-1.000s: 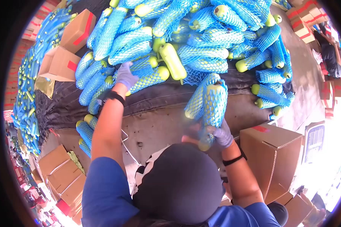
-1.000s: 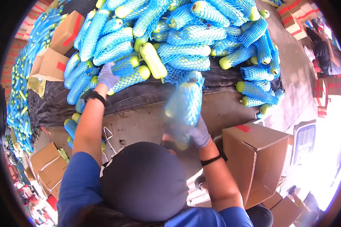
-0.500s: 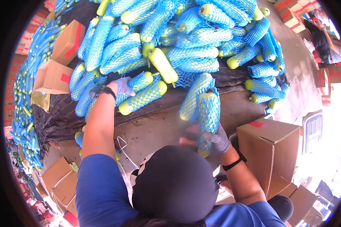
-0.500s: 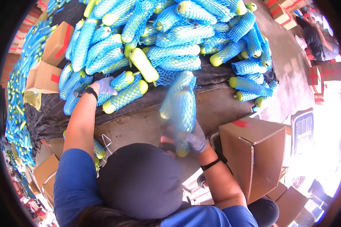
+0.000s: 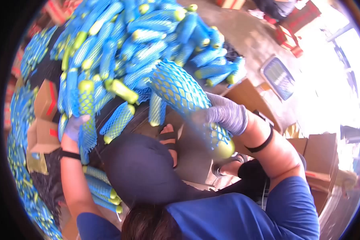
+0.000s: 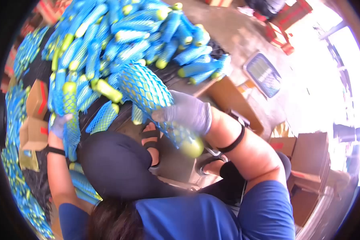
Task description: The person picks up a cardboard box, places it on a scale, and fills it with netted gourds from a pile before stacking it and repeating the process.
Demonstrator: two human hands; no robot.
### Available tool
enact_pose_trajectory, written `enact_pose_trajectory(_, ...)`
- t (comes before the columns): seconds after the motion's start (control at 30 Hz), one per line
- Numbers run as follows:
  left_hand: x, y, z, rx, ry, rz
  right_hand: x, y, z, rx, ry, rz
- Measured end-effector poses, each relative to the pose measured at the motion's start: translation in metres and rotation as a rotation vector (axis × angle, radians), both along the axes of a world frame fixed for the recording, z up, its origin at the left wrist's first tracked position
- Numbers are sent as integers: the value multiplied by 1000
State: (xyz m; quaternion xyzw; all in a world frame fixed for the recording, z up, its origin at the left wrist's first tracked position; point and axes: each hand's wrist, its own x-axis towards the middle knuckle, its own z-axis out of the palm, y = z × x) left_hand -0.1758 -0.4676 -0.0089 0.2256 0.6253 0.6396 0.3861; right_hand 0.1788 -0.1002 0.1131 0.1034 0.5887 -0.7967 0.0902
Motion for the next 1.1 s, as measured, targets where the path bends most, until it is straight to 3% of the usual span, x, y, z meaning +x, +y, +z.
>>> enact_pose_trajectory(0.07, -1, 34, 42, 113, 80, -44, 40, 24, 32, 0, -188, -24)
enact_pose_trajectory(0.17, 56, 89, 130, 118, 263, -20, 110, 45, 80, 177, -310, -178)
enact_pose_trajectory(0.23, 109, 134, 181, 180, 371, -9, 147, 91, 56, 515, -374, -130)
enact_pose_trajectory(0.3, 153, 169, 212, 201, 408, -54, 165, 112, 43, 1130, -684, -45)
enact_pose_trajectory(0.33, 175, 190, 224, 229, 436, -70, 170, 116, 28, 1172, -792, 15)
enact_pose_trajectory(0.43, 261, 242, 249, 359, 34, -185, 175, 124, -47, 1189, -1010, 78)
enact_pose_trajectory(0.53, 297, 284, 222, 317, -307, -322, 159, 143, -98, 1114, -1013, 182)
enact_pose_trajectory(0.6, 305, 306, 182, 180, -334, -357, 137, 149, -120, 1116, -925, 145)
enact_pose_trajectory(0.63, 316, 314, 176, 99, -506, -502, 130, 150, -128, 1127, -913, 129)
enact_pose_trajectory(0.67, 321, 324, 161, -26, -575, -503, 120, 150, -137, 1136, -911, 113)
enact_pose_trajectory(0.9, 352, 398, 79, -82, -559, -455, 115, 141, -180, 1179, -934, 5)
enact_pose_trajectory(1.0, 356, 413, 71, -187, -636, -540, 125, 144, -177, 1142, -935, -17)
enact_pose_trajectory(1.1, 349, 420, 61, -193, -640, -481, 117, 149, -161, 1087, -890, 48)
